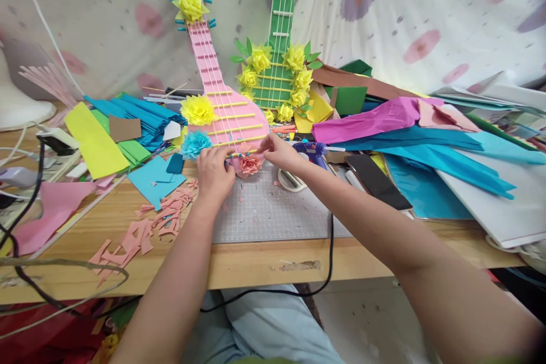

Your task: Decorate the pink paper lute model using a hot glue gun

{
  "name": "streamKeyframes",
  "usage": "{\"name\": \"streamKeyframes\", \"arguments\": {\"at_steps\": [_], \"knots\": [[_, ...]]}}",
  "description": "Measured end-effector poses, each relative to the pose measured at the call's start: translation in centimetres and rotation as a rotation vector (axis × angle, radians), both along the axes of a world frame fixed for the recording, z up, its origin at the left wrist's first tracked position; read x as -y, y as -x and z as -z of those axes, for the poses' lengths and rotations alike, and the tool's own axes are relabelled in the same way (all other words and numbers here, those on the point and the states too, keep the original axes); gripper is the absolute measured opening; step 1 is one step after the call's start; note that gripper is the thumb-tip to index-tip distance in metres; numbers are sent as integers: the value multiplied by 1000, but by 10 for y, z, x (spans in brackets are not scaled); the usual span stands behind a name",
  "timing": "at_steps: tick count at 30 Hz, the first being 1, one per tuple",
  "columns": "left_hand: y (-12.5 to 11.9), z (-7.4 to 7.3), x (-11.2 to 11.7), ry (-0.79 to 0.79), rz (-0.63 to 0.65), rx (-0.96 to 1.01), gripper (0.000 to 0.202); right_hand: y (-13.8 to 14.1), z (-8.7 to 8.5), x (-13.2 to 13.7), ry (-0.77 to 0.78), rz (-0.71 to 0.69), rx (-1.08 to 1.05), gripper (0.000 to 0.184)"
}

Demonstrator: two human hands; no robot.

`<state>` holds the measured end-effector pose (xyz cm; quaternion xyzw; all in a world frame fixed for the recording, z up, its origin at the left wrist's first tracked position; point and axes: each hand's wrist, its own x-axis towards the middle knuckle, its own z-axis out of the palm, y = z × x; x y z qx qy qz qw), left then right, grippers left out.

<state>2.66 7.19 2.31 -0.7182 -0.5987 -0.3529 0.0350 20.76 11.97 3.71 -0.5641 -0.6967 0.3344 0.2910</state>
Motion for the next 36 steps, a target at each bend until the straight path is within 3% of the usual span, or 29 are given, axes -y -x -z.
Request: {"name": "streamKeyframes", "arguments": {"at_steps": [6, 11, 14, 17, 21, 25, 31, 36], "knots": [[9, -8, 1, -17, -187, 34, 13, -43, -10, 27, -131, 79, 10, 15], [8, -13, 7, 81, -217, -52, 14, -97, -19, 48, 85, 58, -102, 20], [4, -13, 20, 192, -250, -56, 22, -122, -30, 63, 305, -32, 18, 28], [-4, -5, 35, 406, -310, 6, 30, -136, -35, 73, 444, -67, 189, 38], [-21, 8, 44, 579, -326, 66, 33, -145, -22, 68, 232, 202, 454, 47], [-38, 14, 38, 586, -373, 141, 39, -142, 3, 55, 57, 439, 538, 48], [-52, 20, 27, 507, -482, 205, 37, -127, 24, 42, -12, 457, 471, 49], [-53, 27, 21, 461, -486, 243, 24, -121, 35, 34, -66, 406, 328, 42]]}}
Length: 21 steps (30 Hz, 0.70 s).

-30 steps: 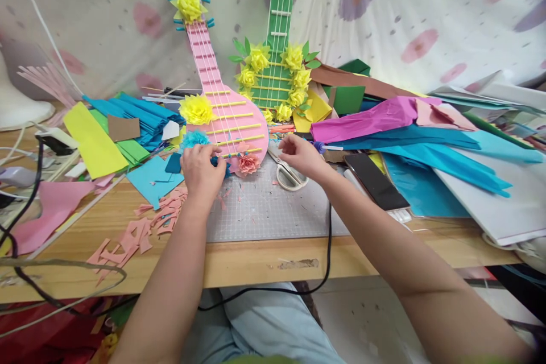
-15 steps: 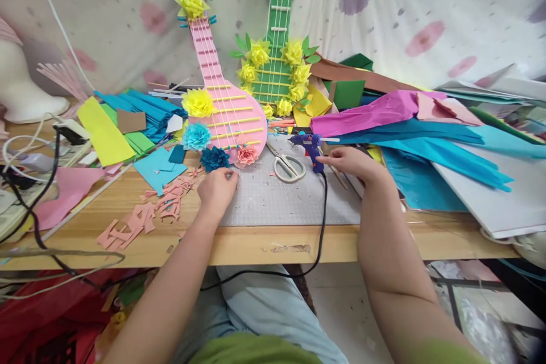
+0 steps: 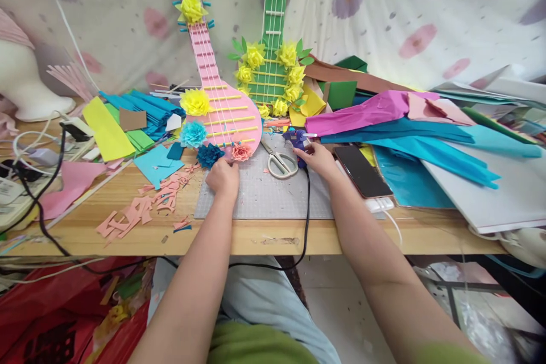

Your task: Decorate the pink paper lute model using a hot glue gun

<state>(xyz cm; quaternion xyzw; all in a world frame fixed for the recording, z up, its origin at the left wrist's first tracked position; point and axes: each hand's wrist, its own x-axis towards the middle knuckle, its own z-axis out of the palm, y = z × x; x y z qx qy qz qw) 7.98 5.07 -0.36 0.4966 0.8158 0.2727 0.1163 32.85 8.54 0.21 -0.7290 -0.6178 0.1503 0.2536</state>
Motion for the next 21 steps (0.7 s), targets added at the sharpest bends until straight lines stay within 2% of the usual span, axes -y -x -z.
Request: {"name": "streamKeyframes", "arguments": {"at_steps": [5, 9, 12, 15, 18, 19, 21], "knots": [[10, -1, 7, -104, 37, 52, 14, 9, 10, -5, -24, -5, -10, 45], [29, 0, 17, -334, 218, 109, 10, 17, 14, -8, -31, 17, -23, 39], [41, 1, 21, -375, 331, 423, 14, 18, 15, -11, -62, 62, -149, 34], [46, 2, 24, -303, 330, 792, 24, 21, 11, -9, -211, 62, -425, 40], [44, 2, 25, -304, 339, 961, 34, 35, -1, 4, -342, -71, -756, 45], [43, 1, 26, -299, 345, 981, 36, 41, -5, 10, -338, -149, -832, 44], [42, 1, 26, -282, 354, 981, 38, 55, -11, 22, -210, -302, -882, 41]]}}
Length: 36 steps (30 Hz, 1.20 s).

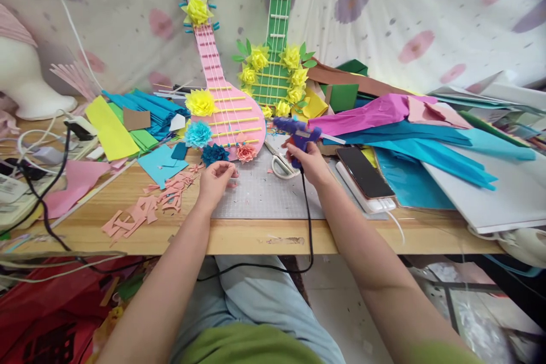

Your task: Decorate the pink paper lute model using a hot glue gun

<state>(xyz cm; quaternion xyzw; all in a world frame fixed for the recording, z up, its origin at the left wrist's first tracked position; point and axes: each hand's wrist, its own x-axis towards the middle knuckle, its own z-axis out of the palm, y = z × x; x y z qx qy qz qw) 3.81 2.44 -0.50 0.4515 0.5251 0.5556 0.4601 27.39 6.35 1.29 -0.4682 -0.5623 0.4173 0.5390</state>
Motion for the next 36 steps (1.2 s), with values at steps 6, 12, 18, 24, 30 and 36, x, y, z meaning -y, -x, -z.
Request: {"name": "streamKeyframes", "arguments": {"at_steps": [6, 12, 18, 24, 30, 36], "knots": [[0, 2, -2, 55, -32, -16, 40, 25, 9, 14, 183, -289, 281, 43], [-1, 6, -3, 36, -45, -80, 47, 28, 13, 12, 171, -204, 436, 43], [-1, 8, -2, -13, -31, -78, 46, 32, 10, 16, 117, -208, 488, 39], [-1, 10, -3, -31, -32, -86, 46, 32, 9, 17, 101, -192, 484, 39], [0, 12, -3, -23, -34, -92, 46, 31, 9, 16, 110, -204, 490, 41], [0, 10, -3, 1, -53, -110, 47, 29, 10, 16, 93, -194, 495, 41]]}}
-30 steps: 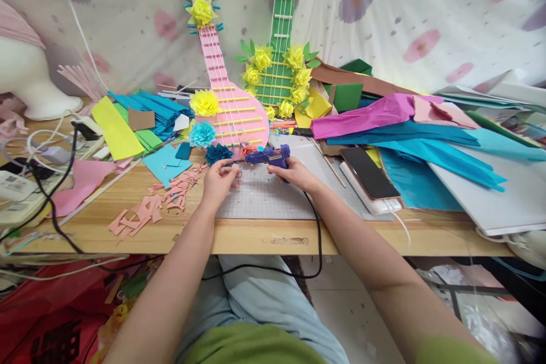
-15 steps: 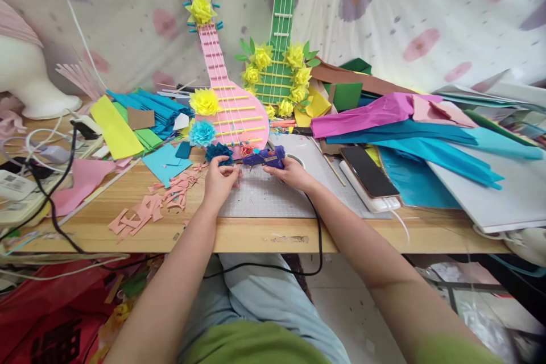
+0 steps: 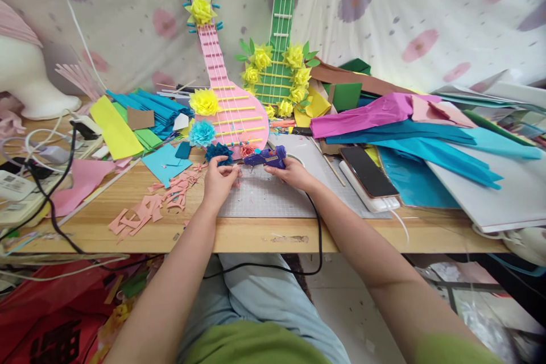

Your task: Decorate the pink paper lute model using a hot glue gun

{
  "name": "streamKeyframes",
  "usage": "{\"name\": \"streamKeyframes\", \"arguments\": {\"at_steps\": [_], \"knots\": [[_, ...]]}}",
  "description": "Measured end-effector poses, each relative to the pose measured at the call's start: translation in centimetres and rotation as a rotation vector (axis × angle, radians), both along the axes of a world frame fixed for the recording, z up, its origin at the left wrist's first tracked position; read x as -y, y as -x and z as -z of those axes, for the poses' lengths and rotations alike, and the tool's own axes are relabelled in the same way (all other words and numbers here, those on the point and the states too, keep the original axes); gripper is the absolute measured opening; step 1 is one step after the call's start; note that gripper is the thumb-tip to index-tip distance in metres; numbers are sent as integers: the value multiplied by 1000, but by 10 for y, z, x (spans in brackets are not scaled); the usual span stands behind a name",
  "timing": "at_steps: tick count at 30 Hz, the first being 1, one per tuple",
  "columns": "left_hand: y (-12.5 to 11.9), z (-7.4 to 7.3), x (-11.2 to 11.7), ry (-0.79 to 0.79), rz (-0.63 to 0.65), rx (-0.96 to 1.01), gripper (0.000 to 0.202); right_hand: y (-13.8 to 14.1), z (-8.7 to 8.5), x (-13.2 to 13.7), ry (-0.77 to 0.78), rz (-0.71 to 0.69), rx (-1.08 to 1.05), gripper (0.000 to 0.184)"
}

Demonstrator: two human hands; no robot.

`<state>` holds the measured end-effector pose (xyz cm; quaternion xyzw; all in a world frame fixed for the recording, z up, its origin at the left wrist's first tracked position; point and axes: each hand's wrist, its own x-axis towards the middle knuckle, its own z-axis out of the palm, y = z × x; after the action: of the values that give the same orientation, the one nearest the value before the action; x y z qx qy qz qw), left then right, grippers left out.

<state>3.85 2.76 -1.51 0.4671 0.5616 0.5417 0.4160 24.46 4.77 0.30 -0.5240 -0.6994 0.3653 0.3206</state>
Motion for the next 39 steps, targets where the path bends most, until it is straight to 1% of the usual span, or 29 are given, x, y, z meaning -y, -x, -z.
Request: {"name": "streamKeyframes", "arguments": {"at_steps": [10, 15, 17, 20, 22, 24, 26, 29, 32, 34, 36, 39], "knots": [[-1, -3, 1, -4, -22, 28, 47, -4, 0, -2, 19, -5, -11, 41], [-2, -10, 4, 38, -65, 33, 48, -9, -5, -2, 54, -7, -57, 40], [-2, -13, 4, 77, -93, 39, 48, -16, -10, -3, 65, 58, -89, 41], [-2, -14, 4, 83, -115, 90, 41, -35, -14, -10, -4, 241, -186, 43], [-1, -13, 3, 47, -125, 159, 36, -48, -12, -17, -86, 372, -260, 45], [-1, -14, 1, 7, -149, 231, 36, -60, -6, -26, -134, 509, -279, 48], [-2, -17, 0, -12, -169, 283, 37, -68, 2, -35, -150, 615, -203, 51], [-6, -27, -2, 17, -166, 317, 34, -74, 13, -44, -137, 680, 22, 53], [-9, -38, -6, 63, -179, 338, 33, -74, 17, -48, -71, 685, 217, 51], [-9, -44, -9, 69, -187, 347, 33, -73, 17, -49, -50, 660, 298, 50], [-8, -47, -11, 53, -184, 348, 32, -73, 17, -49, -45, 627, 347, 49], [-3, -50, -12, 16, -162, 327, 31, -74, 15, -46, -46, 602, 350, 48]]}}
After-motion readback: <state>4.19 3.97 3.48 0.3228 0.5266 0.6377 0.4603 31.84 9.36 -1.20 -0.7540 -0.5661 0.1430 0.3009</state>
